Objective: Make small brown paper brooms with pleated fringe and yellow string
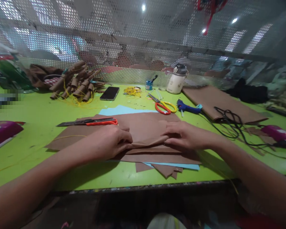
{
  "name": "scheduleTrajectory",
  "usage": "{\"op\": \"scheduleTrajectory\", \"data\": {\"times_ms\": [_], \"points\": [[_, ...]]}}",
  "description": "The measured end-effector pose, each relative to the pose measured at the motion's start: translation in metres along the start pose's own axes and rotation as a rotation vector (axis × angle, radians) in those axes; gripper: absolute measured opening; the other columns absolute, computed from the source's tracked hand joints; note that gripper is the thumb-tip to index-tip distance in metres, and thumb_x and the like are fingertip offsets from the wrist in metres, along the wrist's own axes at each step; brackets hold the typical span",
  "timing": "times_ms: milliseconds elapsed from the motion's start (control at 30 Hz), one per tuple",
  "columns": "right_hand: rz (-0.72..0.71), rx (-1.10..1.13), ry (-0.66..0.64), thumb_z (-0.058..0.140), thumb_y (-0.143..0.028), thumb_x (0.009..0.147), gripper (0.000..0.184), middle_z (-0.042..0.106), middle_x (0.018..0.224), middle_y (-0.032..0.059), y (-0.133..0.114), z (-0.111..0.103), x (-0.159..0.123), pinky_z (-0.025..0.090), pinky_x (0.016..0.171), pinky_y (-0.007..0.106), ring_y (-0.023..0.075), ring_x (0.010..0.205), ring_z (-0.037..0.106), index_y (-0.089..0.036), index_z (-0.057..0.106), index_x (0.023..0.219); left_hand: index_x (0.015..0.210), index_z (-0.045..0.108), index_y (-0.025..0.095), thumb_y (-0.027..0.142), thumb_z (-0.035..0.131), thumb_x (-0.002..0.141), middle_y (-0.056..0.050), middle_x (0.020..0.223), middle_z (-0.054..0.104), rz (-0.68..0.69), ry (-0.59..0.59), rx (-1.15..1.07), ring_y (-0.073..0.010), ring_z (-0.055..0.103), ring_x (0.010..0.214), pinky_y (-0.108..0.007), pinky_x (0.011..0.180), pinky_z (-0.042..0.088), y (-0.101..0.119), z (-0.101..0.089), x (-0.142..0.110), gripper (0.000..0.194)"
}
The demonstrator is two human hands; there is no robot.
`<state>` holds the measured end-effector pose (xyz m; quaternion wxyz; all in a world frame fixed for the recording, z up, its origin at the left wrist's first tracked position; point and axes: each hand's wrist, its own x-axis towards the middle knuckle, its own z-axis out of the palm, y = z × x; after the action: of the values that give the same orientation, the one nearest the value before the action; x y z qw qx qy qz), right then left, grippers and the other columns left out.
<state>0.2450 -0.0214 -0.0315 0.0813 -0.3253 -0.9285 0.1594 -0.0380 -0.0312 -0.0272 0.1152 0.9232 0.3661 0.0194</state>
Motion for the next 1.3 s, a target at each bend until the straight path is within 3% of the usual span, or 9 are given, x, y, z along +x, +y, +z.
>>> {"op": "scheduleTrajectory", "data": {"times_ms": [200, 367, 467, 600, 800, 1067, 1300], "points": [[-0.047, 0.012, 0.123, 0.052, -0.029, 0.090, 0.023, 0.061, 0.091, 0.0087, 0.011, 0.006, -0.015, 0.044, 0.078, 0.029, 0.0163, 0.084, 0.055, -0.015, 0.068, 0.084, 0.080, 0.063, 0.020, 0.032, 0.044, 0.090, -0.002, 0.078, 0.062, -0.040, -0.015, 0.007, -0.0133, 0.053, 0.065, -0.025, 0.057, 0.034, -0.001, 0.001, 0.002, 0.025], [-0.031, -0.191, 0.178, 0.055, -0.031, 0.088, 0.020, 0.060, 0.097, 0.0105, -0.011, 0.011, -0.010, 0.040, 0.083, 0.036, 0.0219, 0.094, 0.050, -0.016, 0.067, 0.092, 0.080, 0.061, 0.020, 0.032, 0.043, 0.090, -0.001, 0.078, 0.061, -0.060, -0.043, 0.004, -0.0136, 0.052, 0.066, -0.026, 0.058, 0.034, 0.000, 0.000, 0.003, 0.025], [-0.042, -0.261, 0.153, 0.050, -0.031, 0.091, 0.023, 0.061, 0.090, 0.0103, -0.024, 0.016, 0.003, 0.039, 0.077, 0.035, 0.0215, 0.088, 0.050, -0.015, 0.067, 0.093, 0.080, 0.061, 0.020, 0.032, 0.043, 0.090, -0.001, 0.078, 0.060, -0.067, -0.047, 0.002, -0.0139, 0.052, 0.066, -0.025, 0.058, 0.034, 0.001, -0.001, 0.003, 0.024], [-0.042, -0.185, 0.162, 0.044, -0.029, 0.094, 0.028, 0.061, 0.083, 0.0083, -0.021, 0.025, 0.015, 0.037, 0.068, 0.030, 0.0178, 0.078, 0.052, -0.014, 0.068, 0.090, 0.081, 0.061, 0.020, 0.033, 0.041, 0.090, -0.001, 0.077, 0.061, -0.067, -0.061, -0.026, -0.0135, 0.052, 0.065, -0.025, 0.058, 0.034, 0.001, -0.002, 0.002, 0.025], [-0.078, 0.006, 0.262, 0.051, -0.022, 0.091, 0.017, 0.064, 0.081, 0.0057, -0.006, 0.037, 0.015, 0.038, 0.069, 0.027, 0.0152, 0.076, 0.053, -0.013, 0.065, 0.086, 0.085, 0.060, 0.021, 0.037, 0.039, 0.092, -0.001, 0.081, 0.061, -0.086, -0.066, -0.056, -0.0145, 0.053, 0.069, -0.026, 0.060, 0.035, -0.002, -0.002, 0.003, 0.027], [-0.030, 0.007, 0.274, 0.052, -0.023, 0.090, 0.018, 0.064, 0.074, 0.0039, -0.006, 0.036, 0.014, 0.036, 0.064, 0.025, 0.0133, 0.068, 0.052, -0.013, 0.065, 0.081, 0.083, 0.057, 0.021, 0.041, 0.037, 0.092, -0.001, 0.081, 0.061, -0.160, -0.099, -0.049, -0.0155, 0.053, 0.068, -0.027, 0.061, 0.036, -0.001, -0.003, 0.004, 0.030], [0.040, -0.060, 0.267, 0.051, -0.024, 0.090, 0.019, 0.066, 0.081, 0.0066, -0.006, 0.033, 0.014, 0.037, 0.069, 0.026, 0.0156, 0.076, 0.054, -0.014, 0.066, 0.086, 0.085, 0.059, 0.022, 0.042, 0.040, 0.091, -0.001, 0.081, 0.062, -0.179, -0.072, -0.080, -0.0161, 0.053, 0.070, -0.027, 0.062, 0.036, -0.008, -0.001, 0.004, 0.028]]}}
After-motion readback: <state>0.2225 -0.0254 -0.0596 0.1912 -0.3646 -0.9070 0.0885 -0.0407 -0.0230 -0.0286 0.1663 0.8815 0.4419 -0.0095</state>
